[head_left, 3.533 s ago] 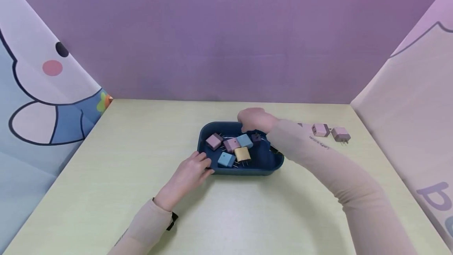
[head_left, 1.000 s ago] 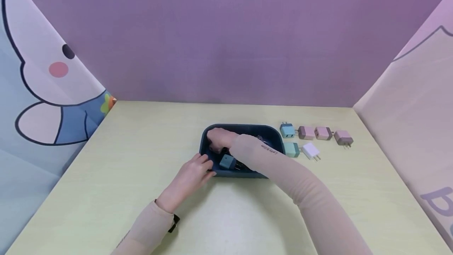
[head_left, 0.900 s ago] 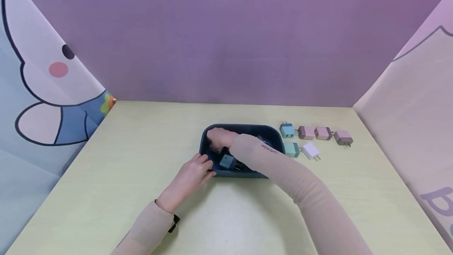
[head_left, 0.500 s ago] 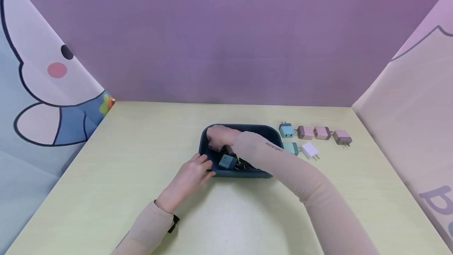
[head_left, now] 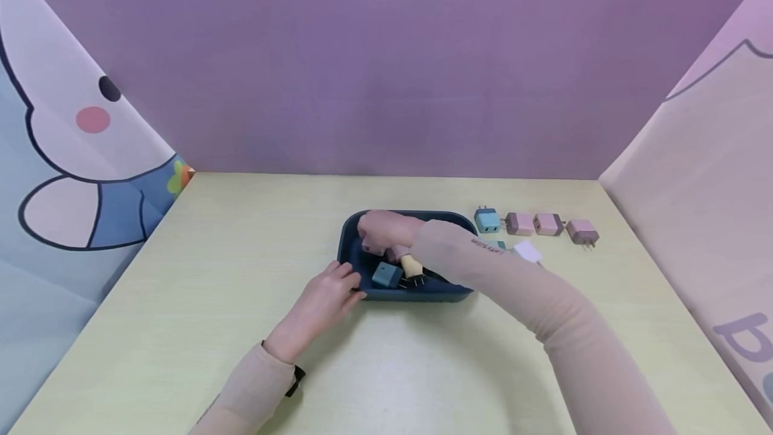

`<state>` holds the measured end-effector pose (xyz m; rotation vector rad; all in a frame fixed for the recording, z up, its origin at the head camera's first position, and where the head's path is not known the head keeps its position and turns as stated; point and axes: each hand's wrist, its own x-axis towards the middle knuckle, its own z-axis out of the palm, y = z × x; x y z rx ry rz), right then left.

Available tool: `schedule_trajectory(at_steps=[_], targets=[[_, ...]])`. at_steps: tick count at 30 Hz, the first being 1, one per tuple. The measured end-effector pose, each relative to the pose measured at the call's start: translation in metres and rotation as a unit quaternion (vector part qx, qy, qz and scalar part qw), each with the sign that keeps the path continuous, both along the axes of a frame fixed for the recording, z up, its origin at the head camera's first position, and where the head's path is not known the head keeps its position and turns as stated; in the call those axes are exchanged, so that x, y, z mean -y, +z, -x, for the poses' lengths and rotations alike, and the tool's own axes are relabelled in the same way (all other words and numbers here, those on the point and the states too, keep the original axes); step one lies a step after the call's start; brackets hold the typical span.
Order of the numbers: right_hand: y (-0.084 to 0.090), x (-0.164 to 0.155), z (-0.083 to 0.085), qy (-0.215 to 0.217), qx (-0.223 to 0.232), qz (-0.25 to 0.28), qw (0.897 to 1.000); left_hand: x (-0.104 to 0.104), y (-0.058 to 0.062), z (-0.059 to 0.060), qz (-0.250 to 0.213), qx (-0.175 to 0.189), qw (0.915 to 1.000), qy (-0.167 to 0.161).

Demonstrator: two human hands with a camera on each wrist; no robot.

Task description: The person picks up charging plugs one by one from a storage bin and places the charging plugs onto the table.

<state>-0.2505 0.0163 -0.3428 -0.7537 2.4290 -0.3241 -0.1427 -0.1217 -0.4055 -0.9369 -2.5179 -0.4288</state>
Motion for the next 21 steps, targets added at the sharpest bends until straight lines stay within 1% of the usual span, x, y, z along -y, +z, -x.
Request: schedule_trajectory(at_steps=[6,10,14,21], targets=[[0.002,-0.012,-0.001,0.041,-0.036,-0.002,0.998,0.0,0.0,0.0,0.003,-0.003,1.0,-0.002],[0.003,-0.019,0.0,0.062,-0.055,-0.014,0.996,0.001,0.0,0.0,0.004,-0.003,1.0,-0.002],[0.003,-0.027,0.001,0.071,-0.063,-0.02,0.995,0.001,0.001,0.0,0.007,0.0,1.0,0.0],[0.005,-0.044,0.001,0.084,-0.074,-0.004,0.994,0.0,0.002,-0.001,0.015,0.012,0.9998,0.009]])
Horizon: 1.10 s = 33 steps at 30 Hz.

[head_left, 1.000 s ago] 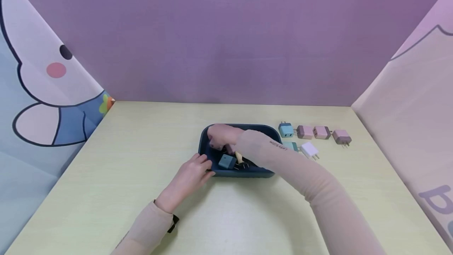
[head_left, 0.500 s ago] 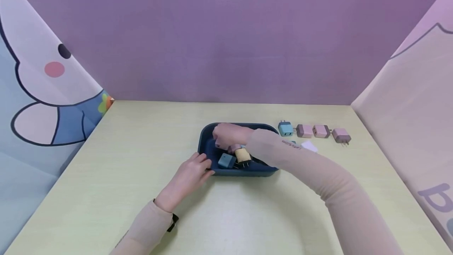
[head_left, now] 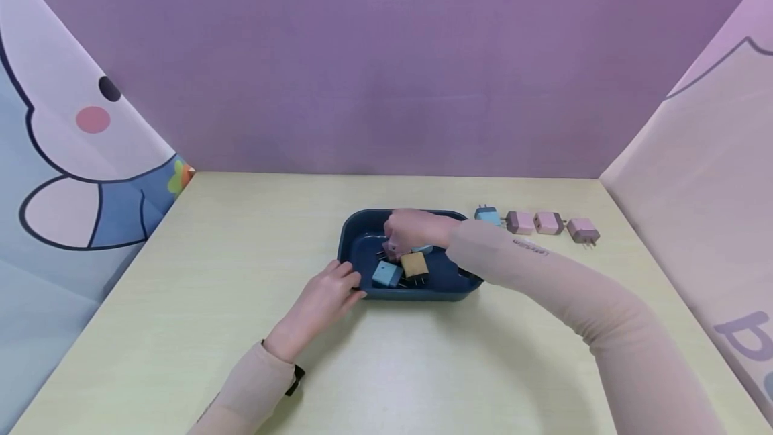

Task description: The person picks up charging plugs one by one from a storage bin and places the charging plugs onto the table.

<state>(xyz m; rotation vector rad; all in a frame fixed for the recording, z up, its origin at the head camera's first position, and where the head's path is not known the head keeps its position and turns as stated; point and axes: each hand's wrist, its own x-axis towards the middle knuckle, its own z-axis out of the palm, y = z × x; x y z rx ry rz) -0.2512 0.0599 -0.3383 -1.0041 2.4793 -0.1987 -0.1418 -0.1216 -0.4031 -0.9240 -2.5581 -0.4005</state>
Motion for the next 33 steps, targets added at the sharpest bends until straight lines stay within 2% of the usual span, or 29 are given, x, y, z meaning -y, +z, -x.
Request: schedule_trajectory(at_steps=[5,12,18,25,33], targets=[[0.002,-0.012,-0.002,-0.001,-0.005,0.001,1.0,0.0,0.0,0.0,0.004,0.004,1.0,0.005],[0.006,-0.026,-0.003,-0.027,-0.004,0.005,1.0,-0.001,0.0,0.0,-0.001,0.001,1.0,0.001],[0.007,-0.041,-0.002,-0.022,-0.019,0.009,1.0,-0.001,-0.001,0.0,0.004,0.001,1.0,0.004],[0.01,-0.057,-0.003,-0.032,-0.016,0.025,0.999,0.0,-0.001,-0.001,-0.001,-0.002,1.0,0.003],[0.011,-0.073,-0.001,-0.048,-0.046,0.012,0.998,0.0,-0.001,-0.001,0.004,0.0,1.0,0.007]])
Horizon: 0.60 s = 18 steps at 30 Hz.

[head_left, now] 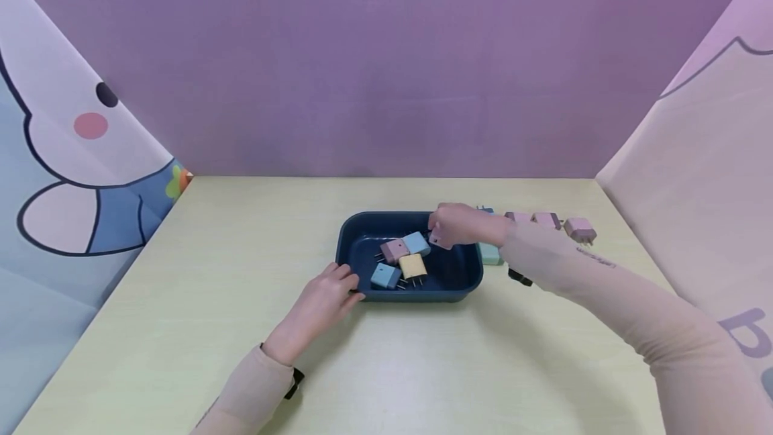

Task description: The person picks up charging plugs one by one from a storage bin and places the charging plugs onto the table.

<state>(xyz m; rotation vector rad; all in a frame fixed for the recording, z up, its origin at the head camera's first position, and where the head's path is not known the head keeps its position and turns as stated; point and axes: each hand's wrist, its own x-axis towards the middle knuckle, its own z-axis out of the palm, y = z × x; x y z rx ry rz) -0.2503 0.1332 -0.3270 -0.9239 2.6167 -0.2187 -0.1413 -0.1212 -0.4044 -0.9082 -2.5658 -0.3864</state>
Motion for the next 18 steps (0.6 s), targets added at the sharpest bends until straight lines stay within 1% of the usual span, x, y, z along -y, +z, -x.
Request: schedule_trajectory(at_steps=[4,9,15,18], targets=[[0.004,-0.007,0.0,-0.012,-0.009,-0.005,1.0,0.0,0.0,0.0,0.0,0.002,1.0,0.001],[0.009,-0.018,-0.001,-0.031,-0.02,0.002,0.999,0.0,-0.001,-0.001,-0.003,0.007,1.0,-0.002],[0.012,-0.033,0.0,-0.046,-0.03,0.009,0.998,0.001,-0.001,-0.001,-0.007,-0.001,1.0,-0.005],[0.014,-0.041,0.001,-0.045,-0.041,0.017,0.998,0.001,-0.001,0.0,-0.007,-0.004,0.9999,-0.009]])
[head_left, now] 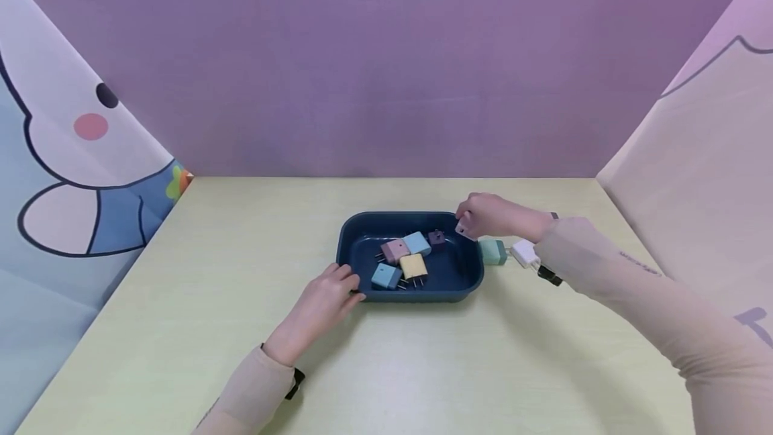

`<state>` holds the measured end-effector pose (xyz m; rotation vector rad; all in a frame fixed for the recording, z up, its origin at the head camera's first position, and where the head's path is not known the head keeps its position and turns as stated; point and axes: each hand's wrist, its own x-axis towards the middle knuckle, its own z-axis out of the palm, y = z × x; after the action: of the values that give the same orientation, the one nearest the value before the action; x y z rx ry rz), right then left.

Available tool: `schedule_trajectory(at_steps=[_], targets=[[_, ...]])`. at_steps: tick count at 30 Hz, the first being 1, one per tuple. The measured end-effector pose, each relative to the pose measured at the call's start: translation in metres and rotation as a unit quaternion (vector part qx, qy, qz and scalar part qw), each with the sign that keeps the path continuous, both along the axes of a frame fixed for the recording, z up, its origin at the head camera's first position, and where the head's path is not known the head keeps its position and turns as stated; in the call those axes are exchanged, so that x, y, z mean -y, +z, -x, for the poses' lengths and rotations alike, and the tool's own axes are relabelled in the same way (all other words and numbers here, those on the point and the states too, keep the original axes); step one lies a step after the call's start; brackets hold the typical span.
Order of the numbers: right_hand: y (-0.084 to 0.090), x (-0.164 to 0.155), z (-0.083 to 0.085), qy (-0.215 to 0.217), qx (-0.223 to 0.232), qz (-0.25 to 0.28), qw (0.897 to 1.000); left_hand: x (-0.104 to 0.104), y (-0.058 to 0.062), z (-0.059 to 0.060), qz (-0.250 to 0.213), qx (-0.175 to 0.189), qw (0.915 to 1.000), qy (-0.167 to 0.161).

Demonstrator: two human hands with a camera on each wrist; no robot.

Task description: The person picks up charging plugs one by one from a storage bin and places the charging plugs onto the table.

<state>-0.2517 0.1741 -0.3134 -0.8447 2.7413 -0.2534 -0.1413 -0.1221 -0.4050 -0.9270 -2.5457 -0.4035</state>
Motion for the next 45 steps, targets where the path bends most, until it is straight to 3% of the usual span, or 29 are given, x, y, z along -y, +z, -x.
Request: schedule_trajectory(at_steps=[12,19,28,45], targets=[[0.004,-0.03,0.002,0.0,0.004,0.039,0.999,0.0,0.001,0.0,0.004,0.008,0.9999,0.006],[0.0,-0.051,0.003,-0.038,0.009,0.05,0.998,0.001,0.0,0.0,0.005,0.0,1.0,0.001],[-0.005,-0.077,0.005,-0.081,0.022,0.042,0.996,0.001,0.002,-0.001,0.002,0.001,1.0,0.001],[-0.021,-0.116,0.001,-0.102,0.01,0.034,0.994,0.0,0.002,-0.002,0.008,0.0,1.0,0.003]])
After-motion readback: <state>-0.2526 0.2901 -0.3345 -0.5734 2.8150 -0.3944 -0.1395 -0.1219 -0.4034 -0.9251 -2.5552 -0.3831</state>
